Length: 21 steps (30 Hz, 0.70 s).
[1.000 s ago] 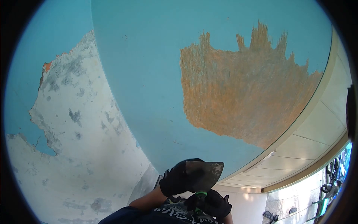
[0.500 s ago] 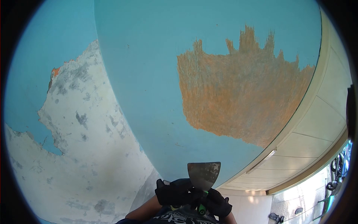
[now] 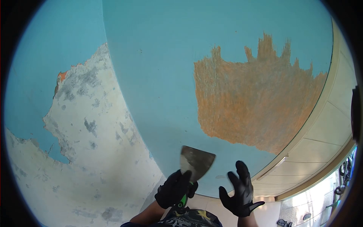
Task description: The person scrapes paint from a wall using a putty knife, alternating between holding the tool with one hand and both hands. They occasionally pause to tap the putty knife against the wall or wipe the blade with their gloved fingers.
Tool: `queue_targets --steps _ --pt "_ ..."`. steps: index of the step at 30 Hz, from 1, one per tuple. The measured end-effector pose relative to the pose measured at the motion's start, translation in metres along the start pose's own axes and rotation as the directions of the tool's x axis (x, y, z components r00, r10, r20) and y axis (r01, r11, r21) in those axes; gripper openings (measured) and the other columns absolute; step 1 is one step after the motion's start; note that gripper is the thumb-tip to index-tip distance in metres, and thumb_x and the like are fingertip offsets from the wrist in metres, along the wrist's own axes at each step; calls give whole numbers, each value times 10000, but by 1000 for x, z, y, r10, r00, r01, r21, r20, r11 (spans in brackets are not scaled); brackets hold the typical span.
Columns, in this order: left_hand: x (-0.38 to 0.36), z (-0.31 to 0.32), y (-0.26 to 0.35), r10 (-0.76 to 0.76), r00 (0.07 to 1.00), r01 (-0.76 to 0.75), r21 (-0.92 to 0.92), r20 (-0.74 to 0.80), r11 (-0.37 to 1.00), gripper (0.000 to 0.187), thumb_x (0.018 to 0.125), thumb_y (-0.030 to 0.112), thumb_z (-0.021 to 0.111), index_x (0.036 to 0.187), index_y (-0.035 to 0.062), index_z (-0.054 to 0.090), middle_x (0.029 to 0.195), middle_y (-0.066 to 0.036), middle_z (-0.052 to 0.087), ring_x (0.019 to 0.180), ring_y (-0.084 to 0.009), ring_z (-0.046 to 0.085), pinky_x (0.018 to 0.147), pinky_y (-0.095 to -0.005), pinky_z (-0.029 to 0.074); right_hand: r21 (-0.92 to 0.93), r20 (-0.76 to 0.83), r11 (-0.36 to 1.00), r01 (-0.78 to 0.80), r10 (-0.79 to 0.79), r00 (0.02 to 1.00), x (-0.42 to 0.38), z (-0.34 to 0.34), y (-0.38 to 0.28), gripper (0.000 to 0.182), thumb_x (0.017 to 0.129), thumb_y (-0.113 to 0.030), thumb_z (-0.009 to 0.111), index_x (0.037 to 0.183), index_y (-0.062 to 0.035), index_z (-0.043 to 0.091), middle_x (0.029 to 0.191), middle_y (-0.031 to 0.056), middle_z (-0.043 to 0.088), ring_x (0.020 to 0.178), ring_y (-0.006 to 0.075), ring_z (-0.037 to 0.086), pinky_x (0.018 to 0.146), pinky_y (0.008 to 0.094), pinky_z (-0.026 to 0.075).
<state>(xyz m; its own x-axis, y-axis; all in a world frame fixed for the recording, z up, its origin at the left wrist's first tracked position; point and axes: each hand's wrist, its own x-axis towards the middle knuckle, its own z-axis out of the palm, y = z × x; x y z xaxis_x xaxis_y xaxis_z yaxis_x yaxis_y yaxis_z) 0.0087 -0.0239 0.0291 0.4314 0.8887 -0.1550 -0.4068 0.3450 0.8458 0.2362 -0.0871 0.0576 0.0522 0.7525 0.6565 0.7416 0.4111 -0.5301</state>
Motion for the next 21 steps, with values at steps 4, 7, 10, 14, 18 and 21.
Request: queue_targets --steps 4,7,10,14,18,21 --pt "0 7 21 24 977 -143 561 214 816 316 918 80 684 1192 -39 583 907 -90 661 699 -165 637 611 -287 504 -278 259 808 520 -458 850 60 0 -22 373 776 -251 696 1145 -267 750 1330 89 632 1223 298 551 903 532 468" --pt "15 0 49 0 953 -205 644 303 737 423 894 112 722 1257 -41 567 972 -107 666 816 -182 667 677 -290 535 -431 258 596 677 -638 725 111 21 -11 404 752 -326 672 1146 -285 750 1322 9 639 1142 290 572 928 508 424" --pt "13 16 83 423 628 -697 714 653 -69 677 837 149 800 1396 -46 472 1041 -141 669 916 -216 689 796 -333 560 -494 188 620 609 -608 771 146 14 -21 404 735 -298 674 1131 -276 753 1301 -38 646 1139 281 569 959 502 406" --pt "7 5 86 312 870 -492 687 380 534 946 773 110 838 1508 -44 264 1065 -174 658 919 -215 686 799 -359 561 -487 90 701 521 -553 828 174 20 -23 414 702 -264 741 1115 -257 745 1270 -36 657 1165 296 560 969 505 414" --pt "17 4 76 611 715 -587 767 339 261 861 738 116 857 1441 -44 386 1145 -200 649 960 -278 697 821 -386 573 -449 52 712 541 -583 811 184 40 -24 461 656 -252 786 1115 -231 743 1263 -26 660 1158 319 567 958 517 425" --pt "27 0 76 693 613 -637 756 378 150 771 723 125 864 1369 -42 477 1157 -208 651 981 -321 701 824 -399 581 -452 21 725 520 -574 819 184 45 -26 485 626 -234 801 1107 -228 741 1264 -25 656 1157 322 569 953 520 427"
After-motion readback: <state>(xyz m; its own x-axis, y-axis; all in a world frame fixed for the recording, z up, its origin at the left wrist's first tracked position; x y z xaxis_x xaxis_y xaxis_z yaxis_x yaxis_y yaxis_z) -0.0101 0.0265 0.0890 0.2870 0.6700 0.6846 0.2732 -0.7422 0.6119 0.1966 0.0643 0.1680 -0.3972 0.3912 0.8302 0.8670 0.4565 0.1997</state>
